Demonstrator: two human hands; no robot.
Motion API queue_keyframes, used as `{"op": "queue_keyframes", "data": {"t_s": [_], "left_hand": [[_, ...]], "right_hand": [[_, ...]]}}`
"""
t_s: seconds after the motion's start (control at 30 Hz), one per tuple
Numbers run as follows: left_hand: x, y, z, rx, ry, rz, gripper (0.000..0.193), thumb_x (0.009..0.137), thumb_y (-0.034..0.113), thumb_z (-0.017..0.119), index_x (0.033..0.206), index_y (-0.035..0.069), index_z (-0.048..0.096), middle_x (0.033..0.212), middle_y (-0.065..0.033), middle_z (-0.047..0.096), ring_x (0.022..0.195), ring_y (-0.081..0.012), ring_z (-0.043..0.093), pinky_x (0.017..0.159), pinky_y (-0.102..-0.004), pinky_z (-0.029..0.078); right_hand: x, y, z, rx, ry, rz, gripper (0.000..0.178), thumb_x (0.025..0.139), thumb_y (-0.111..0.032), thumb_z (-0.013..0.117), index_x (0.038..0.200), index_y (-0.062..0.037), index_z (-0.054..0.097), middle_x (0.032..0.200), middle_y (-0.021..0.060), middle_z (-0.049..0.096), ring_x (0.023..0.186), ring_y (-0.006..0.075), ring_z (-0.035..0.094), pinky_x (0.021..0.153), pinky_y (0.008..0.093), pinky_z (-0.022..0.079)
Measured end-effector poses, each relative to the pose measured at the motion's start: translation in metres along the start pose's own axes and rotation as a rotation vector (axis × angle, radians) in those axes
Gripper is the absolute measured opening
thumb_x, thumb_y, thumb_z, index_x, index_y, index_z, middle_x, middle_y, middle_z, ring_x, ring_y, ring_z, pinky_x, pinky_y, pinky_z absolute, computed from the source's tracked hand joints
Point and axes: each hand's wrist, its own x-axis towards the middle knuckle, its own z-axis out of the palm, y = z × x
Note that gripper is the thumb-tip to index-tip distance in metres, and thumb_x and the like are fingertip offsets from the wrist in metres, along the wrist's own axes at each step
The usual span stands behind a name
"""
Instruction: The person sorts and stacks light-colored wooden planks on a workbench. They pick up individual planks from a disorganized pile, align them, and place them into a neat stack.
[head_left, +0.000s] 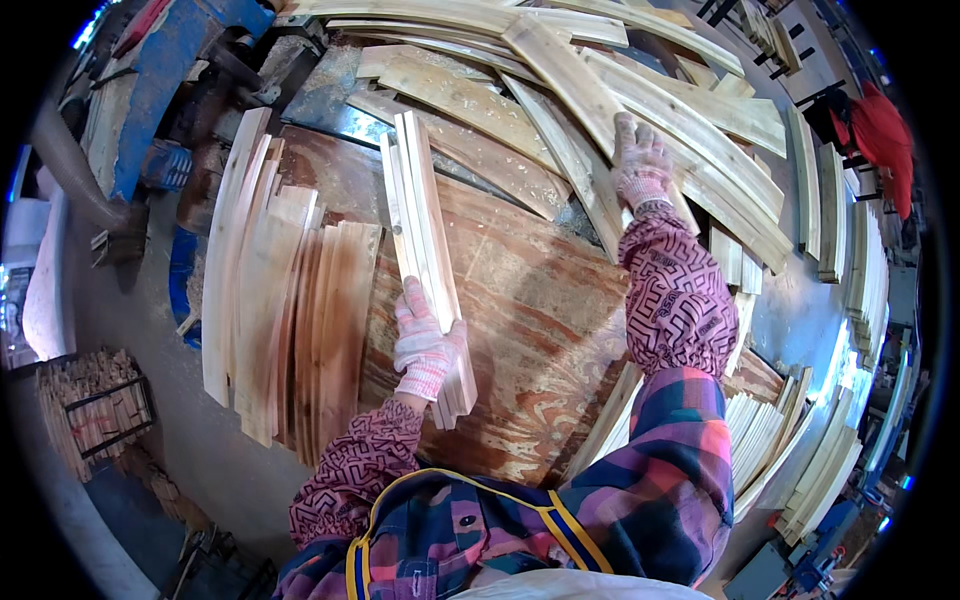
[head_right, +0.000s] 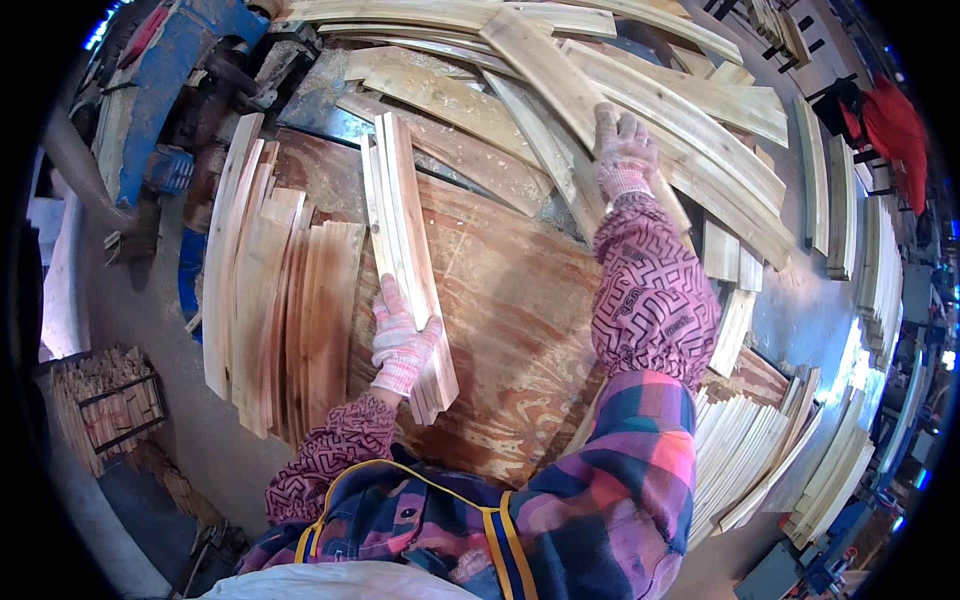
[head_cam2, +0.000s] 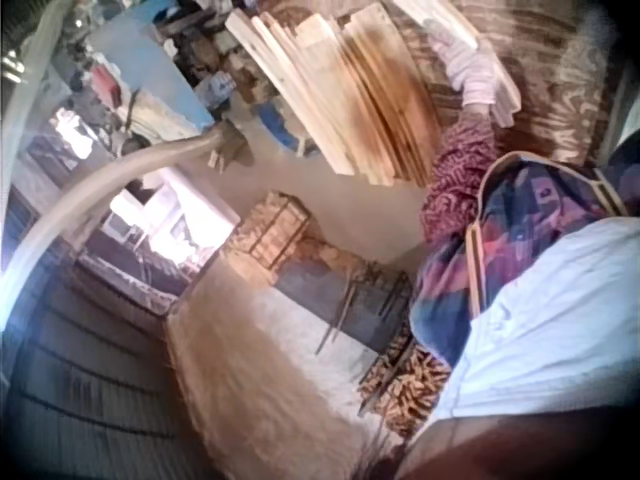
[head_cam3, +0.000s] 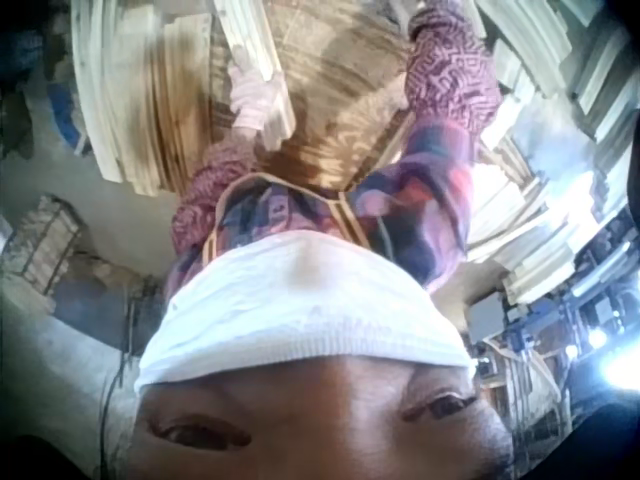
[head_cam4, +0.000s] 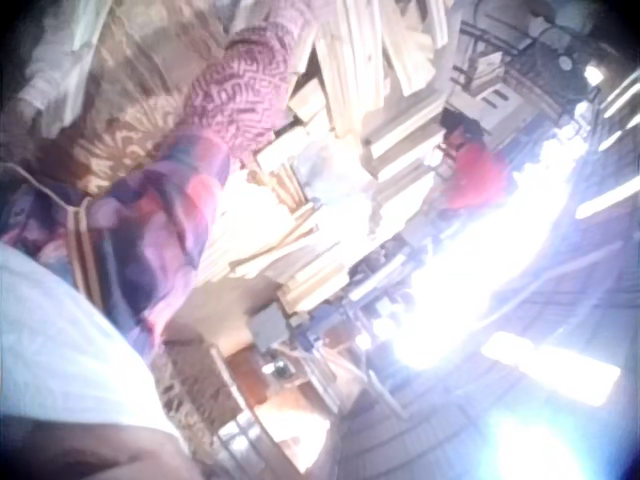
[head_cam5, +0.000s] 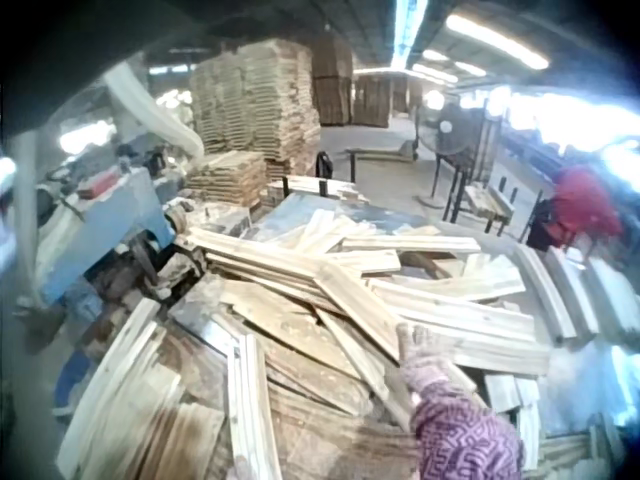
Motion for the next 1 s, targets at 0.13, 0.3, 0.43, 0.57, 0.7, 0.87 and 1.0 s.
{"op": "queue_keyframes", "data": {"t_s": [0.13, 0.3, 0.43, 0.57, 0.7, 0.87, 1.0], "left_hand": [[-0.007, 0.012, -0.012, -0.007, -0.054, -0.087, 0.115, 0.079, 0.033, 0.080, 0.160, 0.013, 0.000, 0.152, -0.0271, 0.026, 0.127, -0.0465, 0.048, 0.106, -0.0460, 0.045], [-0.005, 0.000, -0.016, -0.085, -0.076, -0.028, 0.112, 0.081, 0.037, 0.078, 0.160, 0.012, 0.003, 0.152, -0.0249, 0.026, 0.130, -0.0450, 0.047, 0.106, -0.0440, 0.045], [-0.009, 0.002, -0.017, -0.048, -0.133, 0.039, 0.124, 0.073, 0.044, 0.086, 0.161, 0.016, 0.003, 0.156, -0.0300, 0.016, 0.135, -0.0451, 0.042, 0.112, -0.0431, 0.039], [-0.005, -0.003, -0.004, 0.019, -0.087, -0.096, 0.125, 0.071, 0.042, 0.086, 0.160, 0.014, 0.003, 0.154, -0.0288, 0.018, 0.132, -0.0439, 0.045, 0.107, -0.0428, 0.045], [-0.004, 0.007, -0.003, 0.011, -0.050, 0.051, 0.121, 0.072, 0.038, 0.084, 0.160, 0.014, 0.004, 0.152, -0.0277, 0.021, 0.127, -0.0449, 0.049, 0.105, -0.0436, 0.046], [-0.002, 0.009, -0.008, 0.004, -0.074, -0.030, 0.121, 0.072, 0.042, 0.083, 0.161, 0.014, 0.005, 0.157, -0.0290, 0.017, 0.132, -0.0461, 0.046, 0.109, -0.0436, 0.043], [-0.010, -0.003, -0.027, -0.197, -0.078, -0.047, 0.118, 0.072, 0.038, 0.083, 0.160, 0.013, 0.009, 0.156, -0.0301, 0.021, 0.130, -0.0472, 0.048, 0.108, -0.0445, 0.044]], "right_hand": [[-0.009, 0.030, 0.005, 0.735, -0.523, 0.021, 0.063, 0.085, -0.023, 0.072, 0.143, -0.0130, 0.049, 0.131, 0.0160, 0.063, 0.107, 0.0278, 0.066, 0.089, 0.0388, 0.054], [-0.126, -0.048, 0.012, 1.441, -0.725, 0.230, 0.051, 0.089, -0.023, 0.075, 0.127, 0.0060, 0.059, 0.112, 0.0202, 0.070, 0.098, 0.0262, 0.071, 0.086, 0.0358, 0.060], [-0.168, -0.124, -0.023, 0.716, -1.065, -0.355, 0.068, 0.093, -0.054, 0.064, 0.132, 0.0004, 0.057, 0.127, 0.0236, 0.062, 0.125, 0.0319, 0.058, 0.106, 0.0434, 0.047], [-0.095, -0.102, -0.022, 0.611, -0.216, -0.299, 0.066, 0.076, -0.042, 0.076, 0.130, -0.0081, 0.059, 0.123, 0.0210, 0.061, 0.120, 0.0348, 0.054, 0.106, 0.0448, 0.043], [-0.053, 0.001, 0.054, 0.198, -0.190, 0.119, 0.075, 0.080, -0.039, 0.074, 0.142, -0.0118, 0.044, 0.134, 0.0247, 0.057, 0.121, 0.0405, 0.058, 0.101, 0.0448, 0.048], [-0.064, 0.014, -0.043, 0.893, -0.712, 0.042, 0.057, 0.078, -0.030, 0.072, 0.127, -0.0041, 0.059, 0.097, 0.0140, 0.071, 0.079, 0.0252, 0.069, 0.074, 0.0352, 0.057], [-0.197, -0.028, -0.082, 1.296, -0.886, 0.141, 0.063, 0.079, -0.040, 0.083, 0.128, -0.0053, 0.065, 0.103, 0.0074, 0.072, 0.089, 0.0113, 0.066, 0.079, 0.0289, 0.056]]}}
